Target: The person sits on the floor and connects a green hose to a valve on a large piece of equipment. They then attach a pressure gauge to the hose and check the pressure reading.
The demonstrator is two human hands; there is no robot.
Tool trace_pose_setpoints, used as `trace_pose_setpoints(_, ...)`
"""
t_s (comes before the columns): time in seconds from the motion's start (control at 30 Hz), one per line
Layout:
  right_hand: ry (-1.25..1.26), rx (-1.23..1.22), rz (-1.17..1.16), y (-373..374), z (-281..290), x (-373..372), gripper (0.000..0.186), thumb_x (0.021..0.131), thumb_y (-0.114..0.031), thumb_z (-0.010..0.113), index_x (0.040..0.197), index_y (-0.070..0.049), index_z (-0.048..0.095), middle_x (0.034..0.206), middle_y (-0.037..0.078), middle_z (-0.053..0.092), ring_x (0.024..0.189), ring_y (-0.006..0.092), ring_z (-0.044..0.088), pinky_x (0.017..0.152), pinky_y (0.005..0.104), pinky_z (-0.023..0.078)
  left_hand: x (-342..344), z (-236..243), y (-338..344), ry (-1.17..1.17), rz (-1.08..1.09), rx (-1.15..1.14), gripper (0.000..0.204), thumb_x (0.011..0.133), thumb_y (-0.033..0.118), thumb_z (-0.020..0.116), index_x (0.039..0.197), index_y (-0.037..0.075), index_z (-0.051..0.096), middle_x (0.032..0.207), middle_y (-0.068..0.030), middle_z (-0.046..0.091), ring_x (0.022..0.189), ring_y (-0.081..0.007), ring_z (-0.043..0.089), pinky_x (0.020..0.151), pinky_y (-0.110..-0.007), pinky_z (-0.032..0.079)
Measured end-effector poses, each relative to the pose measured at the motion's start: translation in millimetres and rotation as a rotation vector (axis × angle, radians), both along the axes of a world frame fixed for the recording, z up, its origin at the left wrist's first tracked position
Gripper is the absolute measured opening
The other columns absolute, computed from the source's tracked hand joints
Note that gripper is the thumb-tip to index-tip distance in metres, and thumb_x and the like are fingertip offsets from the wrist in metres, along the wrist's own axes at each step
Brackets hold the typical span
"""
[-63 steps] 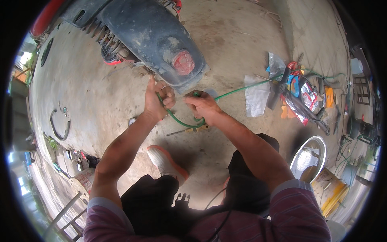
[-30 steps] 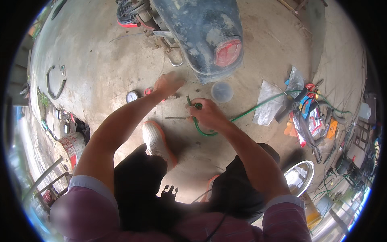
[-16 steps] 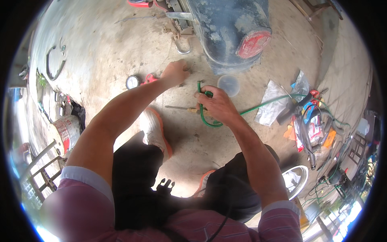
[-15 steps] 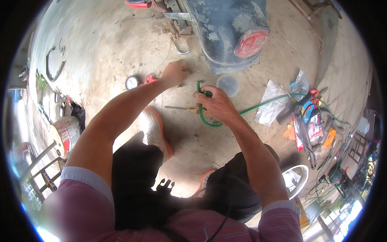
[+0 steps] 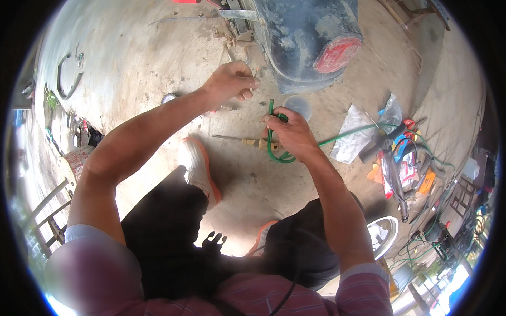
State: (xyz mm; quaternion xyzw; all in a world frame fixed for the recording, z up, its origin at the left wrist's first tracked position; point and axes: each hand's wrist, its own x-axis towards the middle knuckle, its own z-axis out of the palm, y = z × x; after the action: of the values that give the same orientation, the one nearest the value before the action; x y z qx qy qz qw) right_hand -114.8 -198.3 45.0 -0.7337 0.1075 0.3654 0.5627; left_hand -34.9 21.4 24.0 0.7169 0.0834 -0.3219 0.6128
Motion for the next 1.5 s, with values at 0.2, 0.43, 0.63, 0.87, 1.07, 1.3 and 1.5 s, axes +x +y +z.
trace_pose_setpoints(0.2,-0.01,0.043,-0.102,2.3,-8.0,-3.1,0.025,0.097,-0.029,0.063,0.095,-0.004,0.066,0.078,0.002,0.069,0.063,0.0085,0.051,0.057,0.0265,0.041,0.0,5.5,-14.9,0.029,0.067,-0.151,0.026,0.091,0.02,0.077,0.103,0.0,0.064,0.094,-0.0103,0.072,0.077,-0.0167,0.07,0.063,-0.03,0.057)
trace_pose_setpoints(0.43,-0.013,0.093,-0.185,9.7,-9.7,-0.7,0.026,0.098,-0.03,0.063,0.091,-0.005,0.064,0.073,0.001,0.061,0.066,0.0089,0.052,0.059,0.0259,0.041,0.5,4.6,-19.9,0.101,0.073,-0.172,0.03,0.091,0.022,0.078,0.106,0.001,0.063,0.096,-0.0106,0.072,0.079,-0.0171,0.069,0.066,-0.03,0.056)
trace_pose_setpoints(0.63,-0.017,0.087,-0.17,9.1,-10.7,0.0,0.027,0.098,-0.03,0.064,0.09,-0.005,0.064,0.072,0.0,0.061,0.065,0.0083,0.051,0.059,0.0259,0.041,0.0,-1.1,-17.8,0.117,0.095,-0.199,0.032,0.09,0.022,0.079,0.106,0.0,0.063,0.096,-0.0107,0.072,0.077,-0.0172,0.068,0.065,-0.03,0.056)
trace_pose_setpoints(0.87,-0.007,0.082,-0.177,9.4,-11.8,-0.7,0.026,0.097,-0.03,0.066,0.09,-0.005,0.064,0.072,0.0,0.061,0.063,0.0077,0.05,0.058,0.0255,0.039,3.3,-0.7,-17.8,0.118,0.105,-0.199,0.029,0.091,0.02,0.078,0.105,0.0,0.064,0.094,-0.0108,0.071,0.076,-0.0171,0.068,0.064,-0.03,0.056)
trace_pose_setpoints(1.07,-0.002,0.06,-0.19,10.6,-7.7,-0.1,0.026,0.095,-0.031,0.069,0.093,-0.005,0.065,0.072,0.0,0.061,0.061,0.0071,0.047,0.056,0.0254,0.038,6.1,4.6,-16.7,0.11,0.106,-0.182,0.03,0.091,0.021,0.078,0.106,0.0,0.064,0.092,-0.0109,0.071,0.074,-0.0169,0.067,0.064,-0.03,0.055)
trace_pose_setpoints(1.3,0.176,0.307,-0.485,21.9,-7.4,4.3,0.025,0.092,-0.029,0.074,0.103,-0.008,0.068,0.072,-0.002,0.054,0.052,0.0076,0.041,0.051,0.0279,0.032,14.7,7.4,-17.2,0.089,0.098,-0.086,0.028,0.087,0.025,0.082,0.098,0.002,0.071,0.09,-0.0066,0.071,0.077,-0.0184,0.069,0.066,-0.032,0.054)
trace_pose_setpoints(1.5,0.223,0.584,-0.679,38.9,-31.3,20.2,0.021,0.09,-0.027,0.078,0.099,-0.013,0.066,0.073,-0.002,0.052,0.049,0.0098,0.04,0.049,0.0284,0.03,18.9,3.0,-18.6,0.062,0.113,-0.051,0.032,0.082,0.026,0.084,0.1,0.003,0.072,0.094,-0.0074,0.073,0.09,-0.0191,0.068,0.08,-0.038,0.053)
